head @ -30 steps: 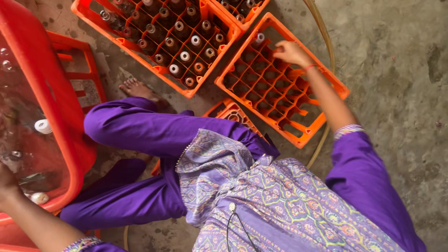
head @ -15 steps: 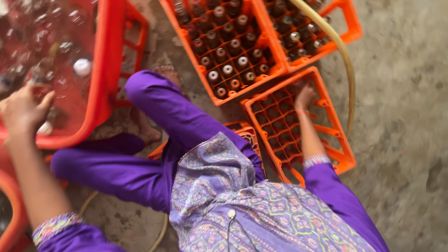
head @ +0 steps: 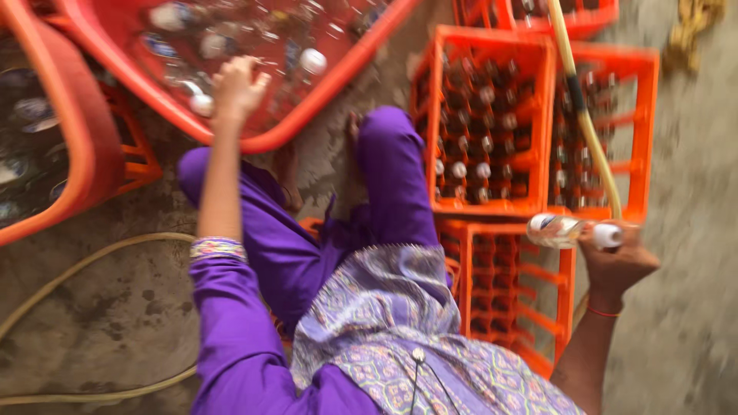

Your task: The person sits on the floor and washes glass bottles by hand. They take bottles from orange crates, rinse them in a red tub filled with water, and place them into another tub. The person handles the bottles one at a time throughout the process.

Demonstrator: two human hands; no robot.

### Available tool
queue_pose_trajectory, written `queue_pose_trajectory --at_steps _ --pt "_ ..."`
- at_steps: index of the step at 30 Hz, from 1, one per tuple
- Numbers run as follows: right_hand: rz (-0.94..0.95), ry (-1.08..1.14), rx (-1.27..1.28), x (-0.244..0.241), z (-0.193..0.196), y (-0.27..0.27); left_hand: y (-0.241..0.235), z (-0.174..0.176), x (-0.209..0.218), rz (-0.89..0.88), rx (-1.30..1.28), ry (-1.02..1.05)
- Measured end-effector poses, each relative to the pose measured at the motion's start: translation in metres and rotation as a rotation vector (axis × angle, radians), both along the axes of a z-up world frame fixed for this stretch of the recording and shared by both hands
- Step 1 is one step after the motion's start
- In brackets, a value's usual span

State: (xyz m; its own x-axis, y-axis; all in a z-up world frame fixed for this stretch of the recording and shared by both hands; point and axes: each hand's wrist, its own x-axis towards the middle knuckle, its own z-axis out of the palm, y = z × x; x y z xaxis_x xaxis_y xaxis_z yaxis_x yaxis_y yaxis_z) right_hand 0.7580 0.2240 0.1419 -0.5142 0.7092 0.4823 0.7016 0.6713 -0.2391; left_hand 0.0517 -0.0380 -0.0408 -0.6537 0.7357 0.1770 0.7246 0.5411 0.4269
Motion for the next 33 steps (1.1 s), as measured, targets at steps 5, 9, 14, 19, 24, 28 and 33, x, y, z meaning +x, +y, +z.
queue_pose_trajectory --at_steps 5,9,14,19,24,28,33 --pt "0.346 0.408 -0.099 -0.198 0.025 0.059 -0.005 0.008 0.002 0.105 0.11 -0.105" --pt "0.628 0.472 0.248 -0.401 -0.006 0.107 0.006 0.002 -0.003 0.032 -0.01 -0.149" --pt "0.588 0.162 -0.04 -0.562 -0.054 0.138 0.011 -0.004 -0.007 0.05 -0.104 -0.198" --pt "0.472 -0.083 -0.538 -0.646 -0.109 0.179 0.01 0.021 -0.014 0.046 -0.055 -0.331" --pt "0.194 -0.219 -0.751 -0.675 -0.171 0.202 0.011 0.035 -0.007 -0.006 -0.025 -0.361" --pt "-0.009 -0.327 -0.768 -0.685 -0.195 0.216 0.009 0.047 -0.007 -0.027 -0.049 -0.397" --pt "-0.242 -0.452 -0.612 -0.679 -0.215 0.242 0.012 0.051 0.002 -0.014 -0.101 -0.428"
